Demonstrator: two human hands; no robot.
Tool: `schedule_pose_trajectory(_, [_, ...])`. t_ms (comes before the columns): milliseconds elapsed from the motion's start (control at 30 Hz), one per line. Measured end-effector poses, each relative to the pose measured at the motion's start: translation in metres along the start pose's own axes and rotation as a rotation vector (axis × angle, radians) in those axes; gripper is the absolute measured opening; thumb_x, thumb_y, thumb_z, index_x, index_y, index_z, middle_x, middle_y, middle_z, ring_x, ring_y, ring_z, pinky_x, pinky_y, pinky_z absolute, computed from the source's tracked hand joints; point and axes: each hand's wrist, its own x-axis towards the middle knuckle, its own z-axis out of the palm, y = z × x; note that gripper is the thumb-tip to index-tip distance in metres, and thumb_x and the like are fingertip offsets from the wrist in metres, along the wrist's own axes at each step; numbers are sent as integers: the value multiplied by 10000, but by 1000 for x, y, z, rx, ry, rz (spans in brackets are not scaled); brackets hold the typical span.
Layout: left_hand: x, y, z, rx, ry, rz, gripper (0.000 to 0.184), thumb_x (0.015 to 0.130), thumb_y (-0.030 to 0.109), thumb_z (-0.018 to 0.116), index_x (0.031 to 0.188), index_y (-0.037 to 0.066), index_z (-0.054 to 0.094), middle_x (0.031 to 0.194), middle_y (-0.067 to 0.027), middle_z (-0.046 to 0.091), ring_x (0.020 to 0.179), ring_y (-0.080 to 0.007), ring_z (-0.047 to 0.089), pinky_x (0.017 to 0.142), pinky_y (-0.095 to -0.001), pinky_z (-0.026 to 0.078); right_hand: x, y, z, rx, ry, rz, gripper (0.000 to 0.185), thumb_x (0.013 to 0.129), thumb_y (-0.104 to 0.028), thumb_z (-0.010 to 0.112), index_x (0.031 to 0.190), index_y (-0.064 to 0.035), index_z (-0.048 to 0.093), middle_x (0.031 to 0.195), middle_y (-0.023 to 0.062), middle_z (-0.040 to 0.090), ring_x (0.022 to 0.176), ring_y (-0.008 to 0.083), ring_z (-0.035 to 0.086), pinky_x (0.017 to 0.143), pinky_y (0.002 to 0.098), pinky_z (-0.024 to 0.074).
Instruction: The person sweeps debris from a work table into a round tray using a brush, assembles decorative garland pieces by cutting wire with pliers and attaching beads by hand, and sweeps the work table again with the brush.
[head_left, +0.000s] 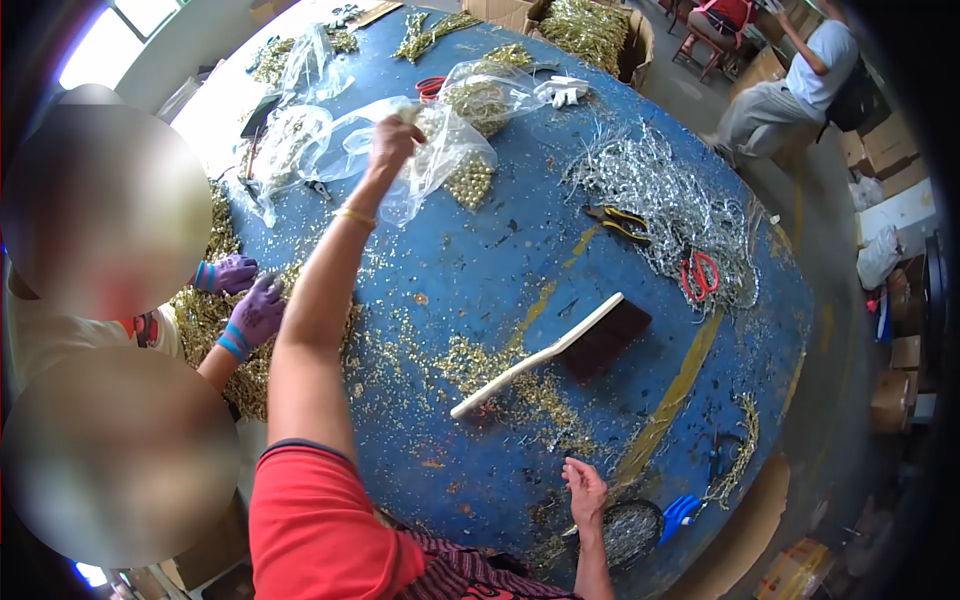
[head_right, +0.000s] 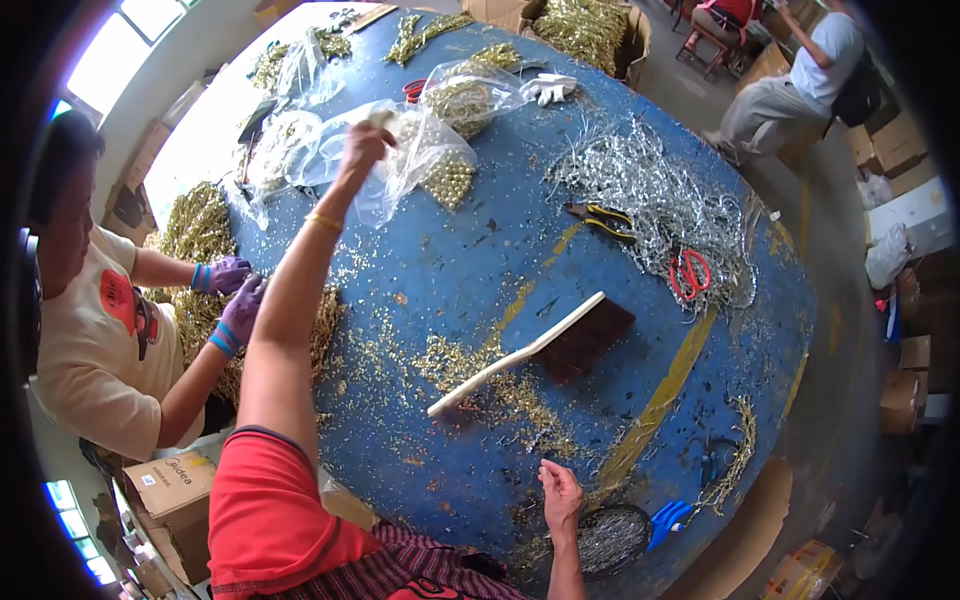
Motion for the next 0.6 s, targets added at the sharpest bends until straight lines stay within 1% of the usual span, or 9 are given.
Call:
schedule_pose_trajectory(33, [-2, 1, -25, 223, 116, 454, 212, 707, -10, 469, 681, 57, 669, 684, -93, 628, 632, -246, 583, 604, -347, 453, 3, 2, 0, -20, -21, -40, 208, 855, -153, 595, 1025, -36, 624, 825, 31, 638, 735, 86, 599, 599, 201, 459])
schedule_pose_trajectory(67, [2, -3, -51, 244, 315, 671, 220, 686, -22, 459, 711, 52, 665, 767, -89, 638, 678, -240, 591, 625, -338, 457, 6, 4, -1, -37, -32, -66, 207, 855, -151, 596, 1026, -37, 623, 819, 33, 639, 732, 86, 599, 599, 199, 460])
schedule_pose_trajectory(100, [6, -8, -76, 261, 428, 702, 197, 709, -3, 461, 734, 35, 653, 814, -103, 634, 721, -239, 591, 652, -337, 460, 2, 6, 0, -53, -19, -76, 206, 854, -149, 596, 1026, -38, 623, 812, 35, 639, 730, 86, 599, 600, 198, 461])
schedule_pose_trajectory(133, [45, -54, -112, 265, 430, 788, 162, 750, 23, 485, 705, -23, 634, 824, -98, 649, 684, -173, 571, 619, -286, 448, 1, 1, 3, -18, -22, -52, 188, 859, -123, 583, 1017, -30, 623, 839, 48, 628, 738, 87, 595, 611, 201, 462])
schedule_pose_trajectory(167, [22, -45, -118, 313, 478, 550, 183, 730, 60, 494, 779, 45, 670, 919, -130, 644, 850, -243, 598, 735, -329, 464, 1, -4, 6, -15, -21, -58, 183, 857, -118, 584, 1010, -25, 624, 846, 54, 623, 744, 98, 594, 627, 211, 466])
schedule_pose_trajectory(433, [98, -173, -108, -360, 165, -72, 281, 879, 163, 424, 1069, 7, 560, 1054, -127, 574, 953, -231, 535, 847, -307, 422, -15, -13, 14, -50, -56, 4, 158, 852, -109, 583, 981, -32, 631, 871, 64, 606, 745, 128, 590, 633, 234, 468])
schedule_pose_trajectory(467, [102, -176, -108, -364, 130, -68, 301, 897, 176, 415, 1105, 3, 546, 1071, -127, 565, 965, -229, 528, 861, -304, 416, -16, -13, 10, -65, -42, 7, 158, 853, -113, 583, 980, -34, 631, 868, 64, 605, 744, 129, 590, 633, 235, 469])
schedule_pose_trajectory(567, [85, -158, -121, 736, 289, 774, 463, 916, 344, 345, 1135, -18, 533, 1080, -180, 569, 987, -305, 528, 876, -372, 388, -19, -9, 6, -60, -10, -4, 161, 854, -126, 584, 980, -36, 630, 860, 63, 604, 742, 132, 590, 634, 239, 471])
schedule_pose_trajectory(600, [19, -85, -86, 558, 504, 595, 409, 906, 286, 402, 1152, -18, 522, 1107, -189, 559, 997, -313, 530, 871, -374, 395, -17, -2, 6, -35, 6, -18, 164, 854, -130, 585, 981, -36, 629, 859, 63, 604, 741, 133, 589, 633, 241, 471])
